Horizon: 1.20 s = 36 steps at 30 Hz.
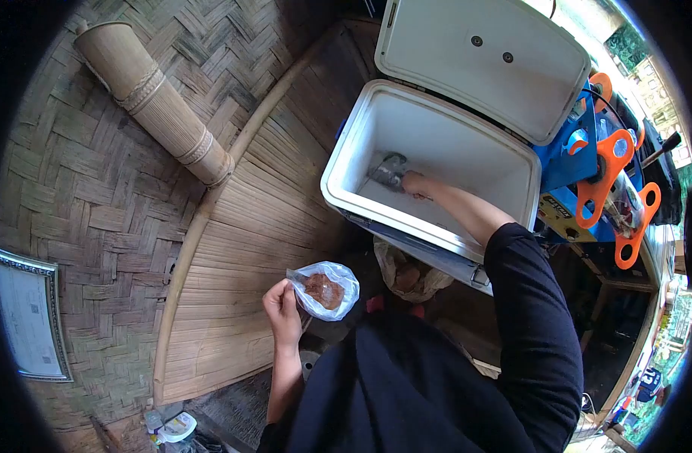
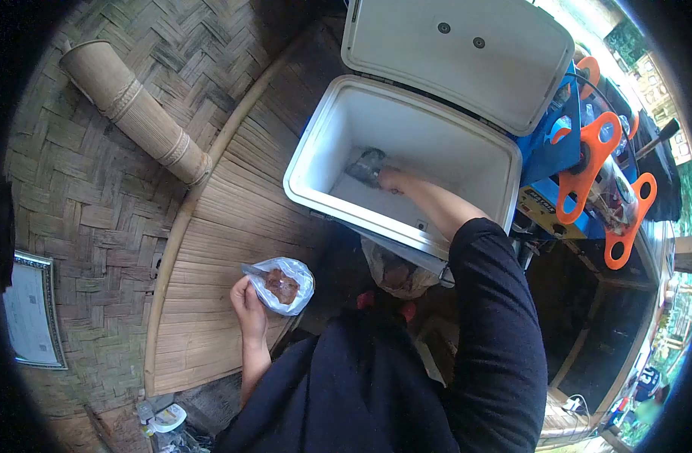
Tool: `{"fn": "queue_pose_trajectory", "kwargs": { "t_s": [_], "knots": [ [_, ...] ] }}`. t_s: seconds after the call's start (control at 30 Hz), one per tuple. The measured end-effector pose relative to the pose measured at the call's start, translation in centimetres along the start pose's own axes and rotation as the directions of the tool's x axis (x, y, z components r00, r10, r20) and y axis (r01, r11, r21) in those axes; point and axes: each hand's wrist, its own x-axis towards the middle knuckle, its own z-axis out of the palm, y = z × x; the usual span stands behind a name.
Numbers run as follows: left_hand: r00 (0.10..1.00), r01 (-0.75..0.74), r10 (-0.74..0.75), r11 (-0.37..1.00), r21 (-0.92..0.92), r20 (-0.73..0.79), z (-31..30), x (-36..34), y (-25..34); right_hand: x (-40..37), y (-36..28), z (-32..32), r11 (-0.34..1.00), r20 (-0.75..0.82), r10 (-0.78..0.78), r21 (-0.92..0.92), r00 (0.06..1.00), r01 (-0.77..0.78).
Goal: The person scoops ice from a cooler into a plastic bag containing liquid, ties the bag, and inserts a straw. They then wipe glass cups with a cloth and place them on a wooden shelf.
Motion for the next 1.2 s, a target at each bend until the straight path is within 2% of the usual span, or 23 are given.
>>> {"fn": "queue_pose_trajectory", "kwargs": {
  "t_s": [0.13,0.23,0.3,0.4,0.47,0.53,0.63,0.73,0.83,0.93,1.03,1.13,1.17,1.2],
  "knots": [
    [1.000,0.019,-0.018,1.000,-0.021,0.019,-0.3,0.0,-0.7,1.3,0.3,0.2,0.998,-0.132,0.053,-0.034,0.990,-0.058],
    [0.996,0.057,-0.054,0.998,-0.033,0.073,-2.1,-0.3,-2.8,0.4,0.9,0.9,0.983,-0.235,-0.012,0.177,0.972,0.055],
    [0.997,0.042,-0.041,0.999,-0.013,0.068,-1.2,-0.1,-1.9,-1.6,0.8,0.6,0.973,-0.301,-0.139,0.138,0.944,0.187],
    [0.998,0.021,-0.021,1.000,-0.004,0.062,-0.2,0.3,-0.6,-0.2,2.6,0.8,0.955,-0.357,-0.215,0.119,0.909,0.272],
    [0.997,0.019,-0.016,0.999,-0.038,0.081,-0.5,0.2,-1.2,0.0,3.2,0.2,0.980,-0.250,-0.151,0.091,0.956,0.179],
    [0.994,0.020,-0.009,0.995,-0.097,0.113,-1.7,0.1,-2.8,-2.6,2.5,-1.9,1.000,-0.013,0.020,-0.004,1.000,-0.020],
    [0.987,0.056,-0.039,0.993,-0.108,0.154,-1.4,0.3,-2.3,-5.6,2.6,-3.5,0.994,0.119,0.000,-0.107,0.993,0.013],
    [0.992,0.004,0.004,0.998,-0.060,0.130,0.6,0.5,-0.1,-7.0,3.6,-4.0,0.995,0.067,-0.063,-0.073,0.996,0.068],
    [0.983,0.015,-0.002,0.998,-0.066,0.184,0.8,0.8,0.3,-8.4,3.8,-5.6,0.992,0.069,-0.116,-0.036,0.991,0.119],
    [0.986,-0.003,0.018,0.996,-0.090,0.167,1.8,0.9,1.2,-10.4,2.9,-7.5,0.993,0.105,-0.105,-0.045,0.989,0.110],
    [0.983,-0.026,0.041,0.996,-0.083,0.177,2.1,1.3,1.2,-14.6,1.7,-9.6,0.975,0.038,-0.222,0.025,0.974,0.221],
    [0.979,-0.037,0.055,0.995,-0.094,0.196,3.2,1.6,2.2,-17.8,1.2,-11.8,0.913,0.007,-0.370,-0.185,0.929,0.365],
    [0.978,-0.043,0.064,0.993,-0.109,0.200,3.6,1.6,2.7,-19.1,1.1,-12.2,0.870,-0.032,-0.456,-0.224,0.889,0.439],
    [0.962,-0.028,0.061,0.991,-0.129,0.265,3.5,1.8,3.1,-20.5,0.9,-12.6,0.820,-0.068,-0.540,-0.266,0.839,0.506]
  ]
}}
